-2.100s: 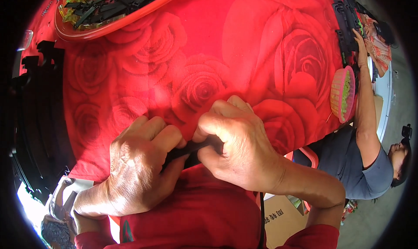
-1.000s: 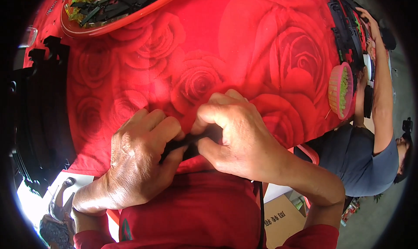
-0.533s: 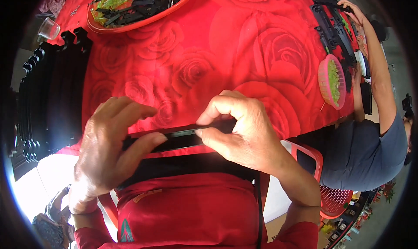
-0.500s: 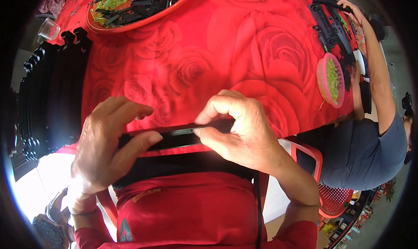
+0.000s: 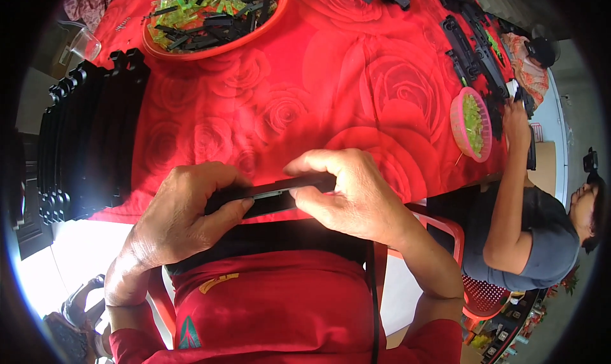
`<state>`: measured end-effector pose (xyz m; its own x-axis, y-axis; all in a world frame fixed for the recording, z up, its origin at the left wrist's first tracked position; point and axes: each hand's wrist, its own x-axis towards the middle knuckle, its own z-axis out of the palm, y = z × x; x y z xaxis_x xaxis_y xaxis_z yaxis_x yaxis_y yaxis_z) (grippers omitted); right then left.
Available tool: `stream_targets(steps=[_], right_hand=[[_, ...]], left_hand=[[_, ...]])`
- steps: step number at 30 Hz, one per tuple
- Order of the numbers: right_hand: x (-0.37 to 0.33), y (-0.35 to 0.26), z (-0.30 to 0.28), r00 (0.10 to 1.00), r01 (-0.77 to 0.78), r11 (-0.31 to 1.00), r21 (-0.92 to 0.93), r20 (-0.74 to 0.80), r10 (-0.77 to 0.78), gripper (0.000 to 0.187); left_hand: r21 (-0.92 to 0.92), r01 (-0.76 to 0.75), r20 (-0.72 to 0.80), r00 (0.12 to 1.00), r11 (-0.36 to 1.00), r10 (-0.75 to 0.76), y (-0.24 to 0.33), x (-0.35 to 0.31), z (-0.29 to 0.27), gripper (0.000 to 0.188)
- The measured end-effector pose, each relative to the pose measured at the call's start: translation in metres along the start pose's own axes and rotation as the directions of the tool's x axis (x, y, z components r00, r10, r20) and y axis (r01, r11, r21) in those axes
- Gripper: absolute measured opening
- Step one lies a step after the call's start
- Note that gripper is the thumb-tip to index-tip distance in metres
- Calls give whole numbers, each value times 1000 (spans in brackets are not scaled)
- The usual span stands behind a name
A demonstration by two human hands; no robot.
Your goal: The person assembles plastic toy gun parts by hand, fitting internal components into a toy gun body on a red table.
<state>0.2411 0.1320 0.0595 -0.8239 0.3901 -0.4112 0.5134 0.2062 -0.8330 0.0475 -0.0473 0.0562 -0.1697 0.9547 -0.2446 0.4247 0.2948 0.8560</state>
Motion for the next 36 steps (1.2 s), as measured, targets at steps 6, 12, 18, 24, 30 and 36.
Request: stream_targets(steps=[6, 12, 18, 24, 30, 36], right_hand=[[0, -3, 5, 992, 122, 992, -37, 34, -120, 17], [3, -8, 13, 987, 159, 987, -30, 23, -159, 17], [11, -7, 15, 983, 185, 983, -2, -10, -185, 17], [13, 0, 18, 979, 195, 981, 8, -61, -194, 16], [10, 4, 21, 974, 212, 977, -8, -73, -212, 15], [12, 8, 25, 962, 249, 968, -21, -111, -250, 16]], left_hand=[[-16, 4, 6, 1000, 1000, -4, -1, -9, -4, 26], [348, -64, 43, 998, 935, 52, 4, 1, -4, 27], [192, -10, -5, 1000, 981, 11, -2, 8, 2, 20], [221, 12, -52, 999, 975, -1, 0, 10, 7, 18], [212, 1, -82, 996, 977, 17, -1, 8, 16, 16], [191, -13, -93, 995, 982, 31, -4, 10, 19, 15]])
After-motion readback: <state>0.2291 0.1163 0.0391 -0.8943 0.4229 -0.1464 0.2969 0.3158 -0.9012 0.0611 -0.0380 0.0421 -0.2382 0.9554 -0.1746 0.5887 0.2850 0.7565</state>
